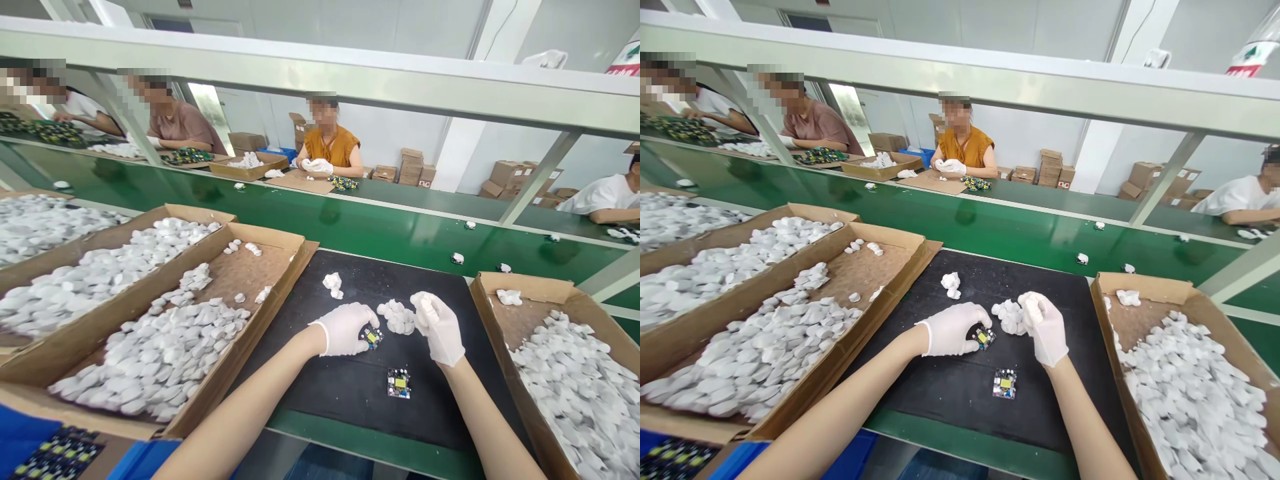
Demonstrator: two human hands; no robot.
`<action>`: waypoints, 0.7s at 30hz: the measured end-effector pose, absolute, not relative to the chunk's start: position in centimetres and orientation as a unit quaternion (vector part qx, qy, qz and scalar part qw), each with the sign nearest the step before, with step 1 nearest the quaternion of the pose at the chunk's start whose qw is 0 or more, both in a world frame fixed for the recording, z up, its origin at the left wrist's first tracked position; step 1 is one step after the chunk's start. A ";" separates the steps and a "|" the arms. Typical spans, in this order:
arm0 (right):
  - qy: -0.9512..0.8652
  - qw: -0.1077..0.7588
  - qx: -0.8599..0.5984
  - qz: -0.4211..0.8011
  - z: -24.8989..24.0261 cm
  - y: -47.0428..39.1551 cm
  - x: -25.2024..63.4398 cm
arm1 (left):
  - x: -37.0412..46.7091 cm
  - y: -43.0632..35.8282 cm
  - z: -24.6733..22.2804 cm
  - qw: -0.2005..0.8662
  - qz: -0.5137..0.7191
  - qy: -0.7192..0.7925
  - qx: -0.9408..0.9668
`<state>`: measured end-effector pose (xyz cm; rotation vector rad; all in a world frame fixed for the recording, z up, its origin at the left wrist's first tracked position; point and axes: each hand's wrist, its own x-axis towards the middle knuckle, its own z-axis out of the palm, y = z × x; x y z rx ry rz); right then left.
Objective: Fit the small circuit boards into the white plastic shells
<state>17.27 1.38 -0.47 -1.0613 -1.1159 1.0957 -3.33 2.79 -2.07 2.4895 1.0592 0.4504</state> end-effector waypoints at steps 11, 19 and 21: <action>-0.708 0.474 -0.438 0.287 -0.4 -1.3 14.8 | -2.2 1.2 0.2 0.149 0.436 0.322 0.827; -0.648 0.401 -0.387 0.519 -0.1 -0.5 15.1 | -2.3 1.2 0.0 0.078 0.493 0.221 0.838; -0.624 0.414 -0.385 0.538 -0.2 -0.4 15.0 | -2.2 1.3 0.0 0.084 0.487 0.224 0.840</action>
